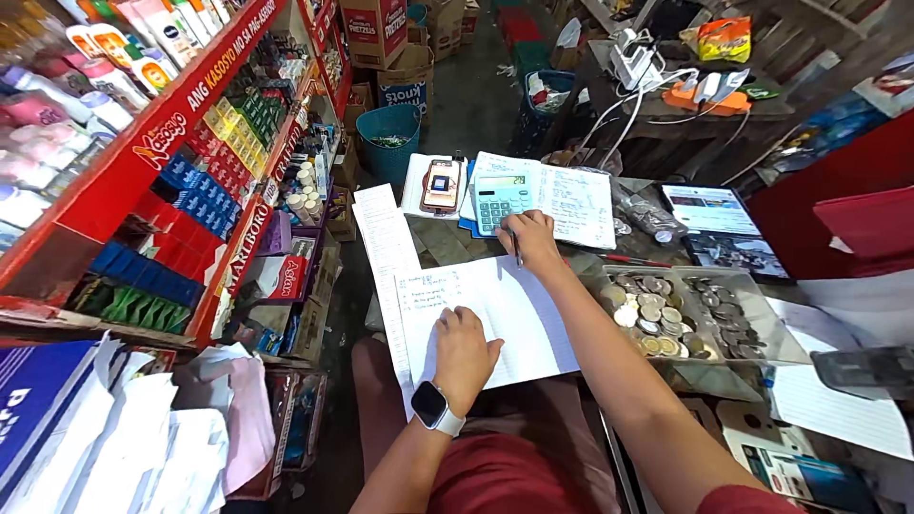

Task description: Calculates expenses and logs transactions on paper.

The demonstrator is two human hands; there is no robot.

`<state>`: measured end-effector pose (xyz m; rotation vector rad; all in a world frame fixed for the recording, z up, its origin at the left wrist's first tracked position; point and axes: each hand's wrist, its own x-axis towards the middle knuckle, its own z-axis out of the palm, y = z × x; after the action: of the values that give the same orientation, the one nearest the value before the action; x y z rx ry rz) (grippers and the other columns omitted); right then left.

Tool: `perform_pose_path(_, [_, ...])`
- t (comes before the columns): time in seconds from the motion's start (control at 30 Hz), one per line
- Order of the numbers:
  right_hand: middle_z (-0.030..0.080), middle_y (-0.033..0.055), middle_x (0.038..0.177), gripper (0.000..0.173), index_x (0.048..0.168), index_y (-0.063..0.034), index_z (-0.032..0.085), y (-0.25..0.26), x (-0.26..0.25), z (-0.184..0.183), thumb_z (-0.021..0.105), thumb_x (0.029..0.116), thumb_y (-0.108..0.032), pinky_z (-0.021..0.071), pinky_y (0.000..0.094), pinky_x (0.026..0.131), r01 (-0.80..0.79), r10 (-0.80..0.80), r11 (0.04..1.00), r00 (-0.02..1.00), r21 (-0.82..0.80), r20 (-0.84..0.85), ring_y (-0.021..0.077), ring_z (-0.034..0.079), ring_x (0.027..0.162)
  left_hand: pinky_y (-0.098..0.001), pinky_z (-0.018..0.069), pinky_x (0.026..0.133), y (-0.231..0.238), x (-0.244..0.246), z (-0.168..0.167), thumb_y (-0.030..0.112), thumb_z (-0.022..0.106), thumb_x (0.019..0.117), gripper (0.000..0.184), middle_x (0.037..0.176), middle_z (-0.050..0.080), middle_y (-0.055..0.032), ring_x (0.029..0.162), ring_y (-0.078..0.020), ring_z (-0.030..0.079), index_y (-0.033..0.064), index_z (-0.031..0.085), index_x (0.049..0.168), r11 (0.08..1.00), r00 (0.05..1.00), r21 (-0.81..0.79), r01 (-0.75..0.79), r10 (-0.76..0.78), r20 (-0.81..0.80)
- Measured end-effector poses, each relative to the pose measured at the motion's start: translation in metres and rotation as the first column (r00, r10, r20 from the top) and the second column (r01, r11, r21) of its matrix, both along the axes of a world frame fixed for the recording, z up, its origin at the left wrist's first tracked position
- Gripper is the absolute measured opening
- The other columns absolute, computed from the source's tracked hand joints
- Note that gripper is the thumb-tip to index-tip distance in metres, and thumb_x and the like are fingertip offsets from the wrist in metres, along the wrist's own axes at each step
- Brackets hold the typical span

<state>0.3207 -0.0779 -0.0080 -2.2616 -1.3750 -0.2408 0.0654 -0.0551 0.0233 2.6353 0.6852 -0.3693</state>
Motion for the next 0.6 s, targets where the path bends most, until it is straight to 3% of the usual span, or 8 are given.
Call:
perform_pose_path(0.3, [0.072, 0.022, 0.098, 0.033, 0.1, 0.0014, 0.071, 0.002, -0.016, 0.004, 0.063, 0.1014, -0.03, 0.0385, 0.0657, 0.104, 0.047, -0.047, 0.999, 0.999, 0.007, 0.023, 0.0469, 0.062, 0.113, -0.0578, 0.0362, 0.114, -0.001, 0.0, -0.002, 0.055, 0.044, 0.1039, 0.073, 0.151, 0.047, -0.0258, 0.143, -0.0453, 0.04, -0.006, 0.05, 0.144, 1.0, 1.0, 0.008, -0.004, 0.004, 0.01])
perform_pose_path(0.4, [0.07, 0.0232, 0.11, 0.032, 0.11, 0.0011, 0.07, 0.016, -0.009, 0.005, 0.065, 0.1003, -0.029, 0.0394, 0.0661, 0.104, 0.014, -0.014, 1.0, 0.999, 0.003, 0.031, 0.0473, 0.06, 0.118, -0.0579, 0.0353, 0.114, 0.0, 0.0, -0.003, 0.055, 0.045, 0.104, 0.074, 0.152, 0.046, -0.0263, 0.144, -0.0457, 0.039, -0.0059, 0.049, 0.145, 1.0, 1.0, 0.002, -0.009, 0.009, 0.003])
perform_pose_path(0.5, [0.07, 0.0211, 0.117, 0.032, 0.111, -0.0007, 0.069, 0.019, -0.006, -0.004, 0.063, 0.1018, -0.031, 0.0341, 0.067, 0.109, 0.022, -0.024, 0.998, 0.999, -0.052, -0.035, 0.0462, 0.054, 0.13, -0.0574, 0.0349, 0.115, 0.0, -0.001, -0.002, 0.056, 0.043, 0.1042, 0.075, 0.153, 0.045, -0.0266, 0.145, -0.0456, 0.038, -0.0061, 0.047, 0.147, 1.0, 1.0, 0.009, -0.001, 0.001, -0.009])
perform_pose_path(0.6, [0.063, 0.0271, 0.131, 0.036, 0.119, 0.0047, 0.066, 0.007, -0.008, -0.014, 0.063, 0.1007, -0.027, 0.0339, 0.0663, 0.112, 0.153, -0.143, 0.985, 0.981, 0.074, -0.133, 0.0488, 0.049, 0.136, -0.0576, 0.0351, 0.115, -0.001, -0.002, -0.002, 0.055, 0.044, 0.1043, 0.074, 0.152, 0.046, -0.0264, 0.145, -0.0457, 0.039, -0.0062, 0.048, 0.146, 1.0, 1.0, 0.013, 0.001, -0.001, -0.003])
